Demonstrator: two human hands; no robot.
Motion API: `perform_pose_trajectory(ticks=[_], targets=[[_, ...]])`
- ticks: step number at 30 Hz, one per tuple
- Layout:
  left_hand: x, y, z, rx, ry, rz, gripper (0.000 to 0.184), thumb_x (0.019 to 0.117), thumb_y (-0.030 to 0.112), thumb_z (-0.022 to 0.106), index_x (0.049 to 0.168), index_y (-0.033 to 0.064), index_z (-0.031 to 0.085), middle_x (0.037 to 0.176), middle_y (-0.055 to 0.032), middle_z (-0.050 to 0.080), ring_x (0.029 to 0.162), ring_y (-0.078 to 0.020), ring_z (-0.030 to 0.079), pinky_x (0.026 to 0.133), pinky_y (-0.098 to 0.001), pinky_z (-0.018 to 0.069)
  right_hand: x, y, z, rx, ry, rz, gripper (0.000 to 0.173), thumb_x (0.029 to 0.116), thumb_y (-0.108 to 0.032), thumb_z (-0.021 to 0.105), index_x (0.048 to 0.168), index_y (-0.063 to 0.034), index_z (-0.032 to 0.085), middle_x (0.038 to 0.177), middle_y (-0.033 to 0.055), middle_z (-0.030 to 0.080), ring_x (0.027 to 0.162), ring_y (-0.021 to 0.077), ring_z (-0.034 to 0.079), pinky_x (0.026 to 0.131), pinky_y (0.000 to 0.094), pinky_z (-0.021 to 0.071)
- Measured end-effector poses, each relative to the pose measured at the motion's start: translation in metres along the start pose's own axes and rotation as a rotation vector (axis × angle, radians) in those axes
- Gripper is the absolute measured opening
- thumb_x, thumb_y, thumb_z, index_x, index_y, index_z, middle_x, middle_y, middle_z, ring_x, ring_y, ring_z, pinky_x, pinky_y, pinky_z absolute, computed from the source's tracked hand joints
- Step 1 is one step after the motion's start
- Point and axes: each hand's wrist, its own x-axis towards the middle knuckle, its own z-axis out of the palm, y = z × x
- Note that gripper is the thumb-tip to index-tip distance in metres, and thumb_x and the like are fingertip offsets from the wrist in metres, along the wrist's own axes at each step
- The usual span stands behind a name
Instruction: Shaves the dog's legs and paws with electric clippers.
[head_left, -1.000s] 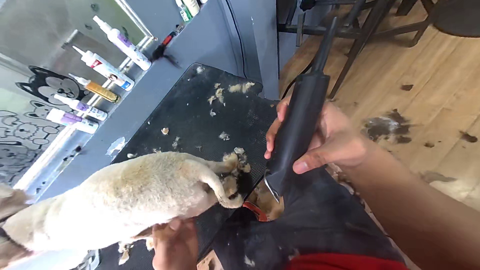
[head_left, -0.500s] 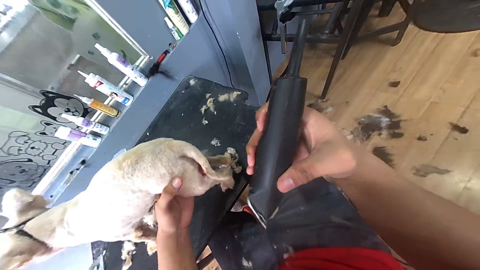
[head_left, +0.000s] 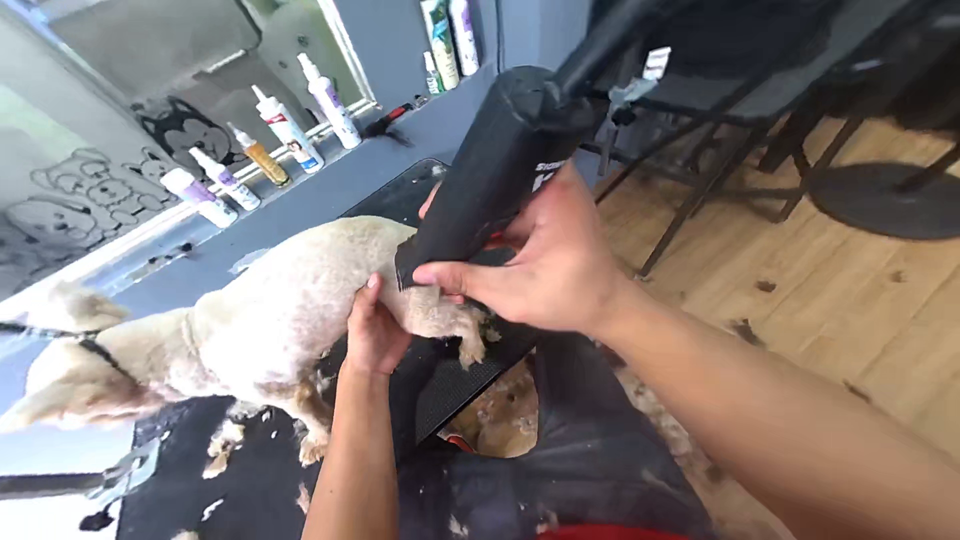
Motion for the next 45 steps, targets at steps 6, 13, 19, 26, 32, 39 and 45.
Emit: perform_pose_trajectory(ticks=[6,13,19,26,32,39,45], targets=[[-0.005,0.009,-0.003,-0.018,-0.033,-0.015,0.061,0.0897,0.062,0.068,0.128,0.0149,0.062,0.117,-0.0072,0.071,0.109,-0.0192,0.069,0.095,-0.0433,0.0586,-0.005,0.024,0.025,-0.092,-0.134,-0.117,0.061,0.0768,-0.017,0.09,0.123,0.0015,0.053,0.113,0.0106,0.073,0.104,0.0201,0.072,0.091,0.0405,0.0642],[-0.005,0.012,-0.001,0.066,0.006,-0.043,0.055,0.0947,0.059,0.062,0.128,0.0158,0.06,0.115,-0.0052,0.072,0.107,-0.0179,0.07,0.093,-0.0427,0.0591,-0.041,0.037,0.025,-0.022,-0.3,-0.095,0.056,0.0746,-0.008,0.089,0.118,-0.0024,0.053,0.111,0.0121,0.072,0.107,0.0232,0.071,0.098,0.0406,0.0608],[0.0,0.009,0.003,0.066,0.06,-0.011,0.04,0.1006,0.045,0.058,0.126,0.0143,0.06,0.115,-0.0061,0.071,0.108,-0.018,0.069,0.095,-0.0421,0.0587,-0.033,0.036,0.011,-0.094,-0.365,0.022,0.058,0.0745,-0.017,0.09,0.119,-0.0007,0.057,0.11,0.0073,0.074,0.104,0.0164,0.073,0.093,0.037,0.0632],[0.004,0.005,0.002,0.065,0.062,0.013,0.042,0.0983,0.047,0.063,0.125,0.0147,0.062,0.114,-0.006,0.071,0.107,-0.0175,0.069,0.094,-0.0416,0.0589,-0.027,0.056,0.013,0.133,-0.321,-0.155,0.057,0.0735,-0.004,0.087,0.118,0.001,0.051,0.107,0.0166,0.072,0.105,0.0296,0.072,0.098,0.0476,0.0603],[0.004,-0.002,-0.002,-0.054,0.025,0.044,0.038,0.0945,0.041,0.069,0.122,0.0148,0.064,0.114,-0.0084,0.071,0.107,-0.0213,0.07,0.094,-0.0467,0.0587,-0.036,0.073,-0.006,0.207,-0.305,0.048,0.06,0.0721,-0.004,0.089,0.119,0.0034,0.053,0.109,0.0151,0.073,0.103,0.0272,0.073,0.09,0.0455,0.0642],[0.007,-0.009,-0.003,-0.078,0.008,0.014,0.051,0.0952,0.047,0.064,0.132,0.0118,0.058,0.127,-0.0167,0.065,0.119,-0.0341,0.063,0.101,-0.0609,0.0516,-0.016,0.088,-0.001,0.594,0.02,-0.06,0.062,0.0707,0.015,0.081,0.119,0.0048,0.044,0.107,0.0275,0.068,0.1,0.0411,0.071,0.084,0.0526,0.0632],[0.007,-0.01,-0.001,-0.074,0.068,0.083,0.044,0.098,0.047,0.059,0.128,0.0148,0.061,0.123,-0.0103,0.066,0.117,-0.0262,0.064,0.099,-0.057,0.0529,-0.03,0.104,0.003,0.674,-0.047,0.001,0.064,0.0686,0.015,0.081,0.12,0.0048,0.044,0.104,0.0248,0.069,0.099,0.0379,0.072,0.083,0.0501,0.0635]])
